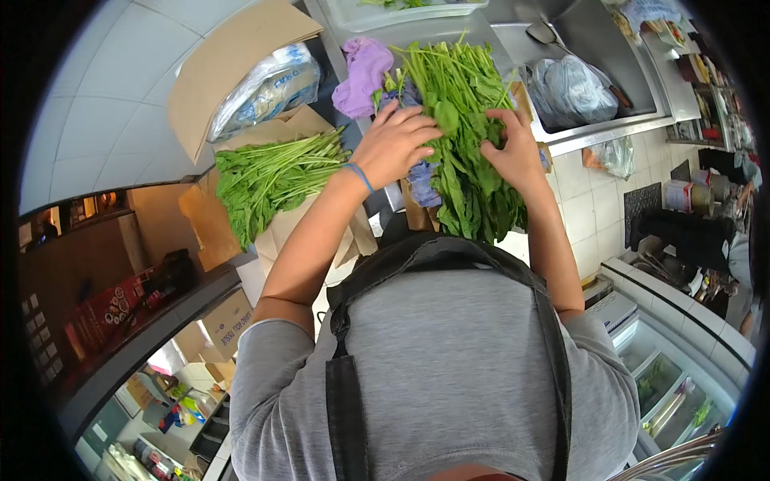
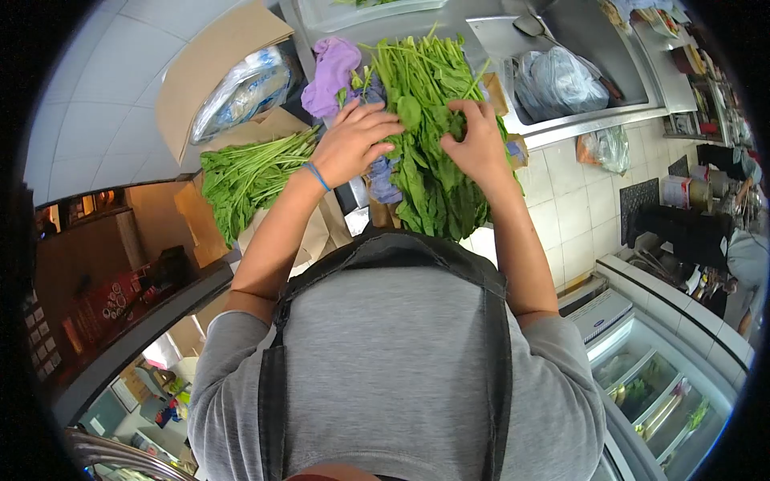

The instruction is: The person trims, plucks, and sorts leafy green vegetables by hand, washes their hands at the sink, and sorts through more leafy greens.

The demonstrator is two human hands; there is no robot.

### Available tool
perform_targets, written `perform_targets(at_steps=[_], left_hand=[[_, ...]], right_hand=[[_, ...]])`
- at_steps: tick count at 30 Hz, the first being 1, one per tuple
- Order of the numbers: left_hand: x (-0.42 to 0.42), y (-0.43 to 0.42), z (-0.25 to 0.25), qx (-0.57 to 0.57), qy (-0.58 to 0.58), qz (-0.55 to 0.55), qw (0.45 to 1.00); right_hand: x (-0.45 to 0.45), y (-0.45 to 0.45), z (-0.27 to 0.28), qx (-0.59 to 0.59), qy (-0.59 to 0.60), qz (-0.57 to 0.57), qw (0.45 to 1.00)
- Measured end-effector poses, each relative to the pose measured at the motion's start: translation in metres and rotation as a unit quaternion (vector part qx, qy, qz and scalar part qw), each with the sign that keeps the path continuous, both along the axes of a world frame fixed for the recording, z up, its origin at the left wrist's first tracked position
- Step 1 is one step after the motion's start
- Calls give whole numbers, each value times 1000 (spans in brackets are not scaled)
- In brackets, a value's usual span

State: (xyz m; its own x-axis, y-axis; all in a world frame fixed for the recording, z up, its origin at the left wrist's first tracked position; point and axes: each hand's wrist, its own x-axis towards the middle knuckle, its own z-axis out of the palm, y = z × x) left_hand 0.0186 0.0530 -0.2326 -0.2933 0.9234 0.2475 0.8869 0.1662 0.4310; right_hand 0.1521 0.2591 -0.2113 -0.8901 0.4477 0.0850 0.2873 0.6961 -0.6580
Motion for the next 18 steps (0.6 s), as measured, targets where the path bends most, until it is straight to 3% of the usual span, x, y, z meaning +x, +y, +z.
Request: perform_targets(at_steps=[4, 9, 12, 14, 15, 16, 18], left_hand=[[-9, -14, 0, -34, -42, 15, 998], [-15, -8, 21, 93, -114, 76, 986], [-12, 5, 41, 119, -114, 109, 980], [-2, 15, 47, 131, -323, 151, 925], [-1, 22, 37, 163, -407, 105, 893], [5, 26, 38, 161, -407, 104, 893], [17, 32, 44, 93, -606, 122, 780]], right_hand=[[22, 44, -24, -222, 54, -42, 973], [42, 51, -9, -366, 100, -130, 916], [44, 43, 9, -352, 143, -135, 915], [43, 28, 19, -342, 158, -134, 916], [42, 17, 24, -290, 157, -101, 939], [41, 7, 29, -237, 154, -68, 957], [40, -15, 46, -109, 90, 64, 988]])
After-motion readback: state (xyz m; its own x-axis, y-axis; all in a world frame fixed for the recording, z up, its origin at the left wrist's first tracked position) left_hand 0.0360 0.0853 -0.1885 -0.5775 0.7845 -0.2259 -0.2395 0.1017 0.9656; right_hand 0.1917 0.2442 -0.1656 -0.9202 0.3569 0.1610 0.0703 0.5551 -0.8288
